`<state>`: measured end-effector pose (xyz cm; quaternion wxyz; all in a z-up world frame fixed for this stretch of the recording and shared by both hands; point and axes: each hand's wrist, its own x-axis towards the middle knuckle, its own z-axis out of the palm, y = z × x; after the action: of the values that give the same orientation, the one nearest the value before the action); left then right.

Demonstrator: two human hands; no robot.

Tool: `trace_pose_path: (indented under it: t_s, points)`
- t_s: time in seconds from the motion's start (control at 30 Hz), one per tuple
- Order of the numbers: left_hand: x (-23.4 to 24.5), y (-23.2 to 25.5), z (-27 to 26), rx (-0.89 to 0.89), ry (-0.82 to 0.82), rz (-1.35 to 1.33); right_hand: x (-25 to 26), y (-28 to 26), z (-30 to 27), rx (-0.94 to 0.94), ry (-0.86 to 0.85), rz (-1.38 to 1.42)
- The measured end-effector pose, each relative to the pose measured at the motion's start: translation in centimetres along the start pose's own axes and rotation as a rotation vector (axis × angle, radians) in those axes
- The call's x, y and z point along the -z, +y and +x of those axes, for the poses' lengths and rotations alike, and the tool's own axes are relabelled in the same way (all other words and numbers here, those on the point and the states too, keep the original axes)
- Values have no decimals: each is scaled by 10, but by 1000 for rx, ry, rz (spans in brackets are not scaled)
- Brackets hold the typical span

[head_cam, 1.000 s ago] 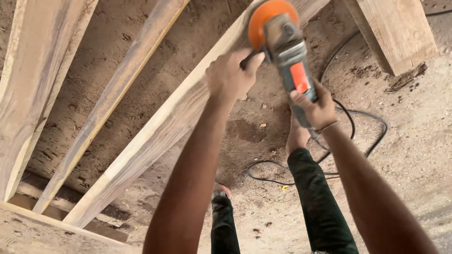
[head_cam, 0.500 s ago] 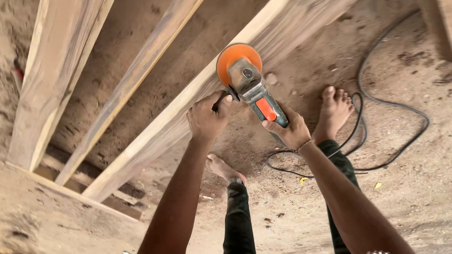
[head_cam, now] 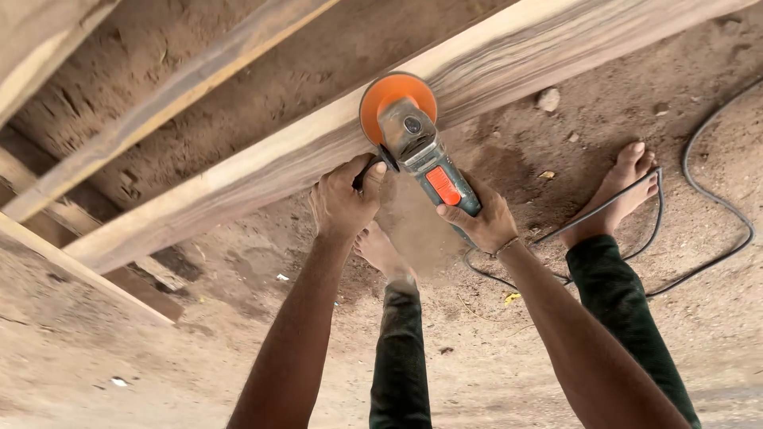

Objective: Using a power angle grinder with a sanding disc to sand the edges and surface of a wooden furniture frame.

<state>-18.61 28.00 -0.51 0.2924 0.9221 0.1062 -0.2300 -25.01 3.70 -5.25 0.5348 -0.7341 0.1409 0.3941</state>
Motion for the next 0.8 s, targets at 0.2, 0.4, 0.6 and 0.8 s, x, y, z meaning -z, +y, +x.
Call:
trace_pose_path:
  t_s: [0.2,0.4,0.6,0.8]
  points:
    - [4,-72,-37,-22,100,-60,-53,-7,-3,3,-53,-102]
    - [13,-152,-78,185,92,-6,-118,-31,0,-113,-289,138]
    - [18,-218,-132,189,277,-215,-159,-48,12,129,-310,-248]
    - [-71,-171,-108,278,334,-343,-67,-94,3,-199,-277,-632]
